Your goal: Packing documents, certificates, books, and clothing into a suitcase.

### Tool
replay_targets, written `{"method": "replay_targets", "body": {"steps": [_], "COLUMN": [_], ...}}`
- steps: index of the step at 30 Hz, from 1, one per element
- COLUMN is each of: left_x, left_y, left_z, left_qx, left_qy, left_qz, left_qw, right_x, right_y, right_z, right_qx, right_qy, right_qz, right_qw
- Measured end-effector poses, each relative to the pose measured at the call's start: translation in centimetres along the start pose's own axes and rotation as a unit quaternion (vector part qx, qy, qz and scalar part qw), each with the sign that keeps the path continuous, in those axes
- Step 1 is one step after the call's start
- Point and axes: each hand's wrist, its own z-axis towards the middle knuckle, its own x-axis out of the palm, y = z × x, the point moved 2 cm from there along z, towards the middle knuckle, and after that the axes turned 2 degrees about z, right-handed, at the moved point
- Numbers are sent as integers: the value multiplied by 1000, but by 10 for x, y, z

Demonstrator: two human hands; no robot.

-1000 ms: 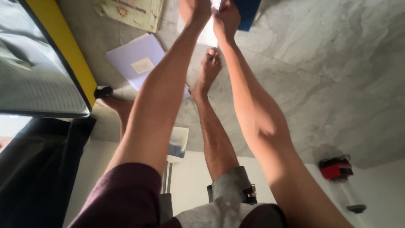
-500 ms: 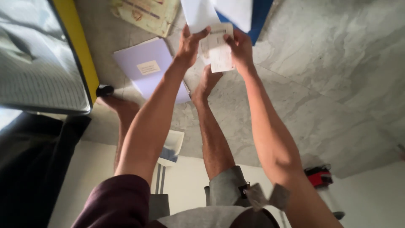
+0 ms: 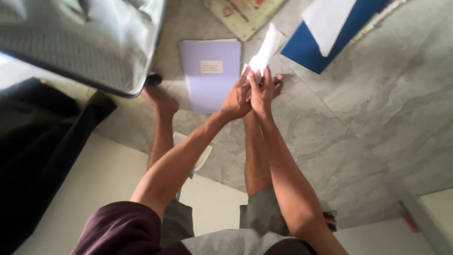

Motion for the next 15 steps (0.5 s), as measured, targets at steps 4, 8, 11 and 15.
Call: {"method": "replay_targets", "body": {"steps": [4, 8, 11, 15], "left_x": [-96, -148, -166, -184], "left_y": [-56, -23, 4, 6], "left_z": [1, -19, -31, -45], "left_qx": [-208, -271, -294, -365], "left_qy": [-3, -82, -102, -118], "left_qz": [-80, -138, -262, -312], "left_qw": [975, 949, 913, 869], "right_x": [22, 8, 13, 27], "right_y": [-12, 70, 124, 184], "right_z": [-13, 1, 5, 0], "right_qx": [113, 290, 246, 42], "right_qy": [93, 186, 262, 187], "right_qz": [-101, 425, 379, 244], "right_qw": [984, 837, 853, 951]}}
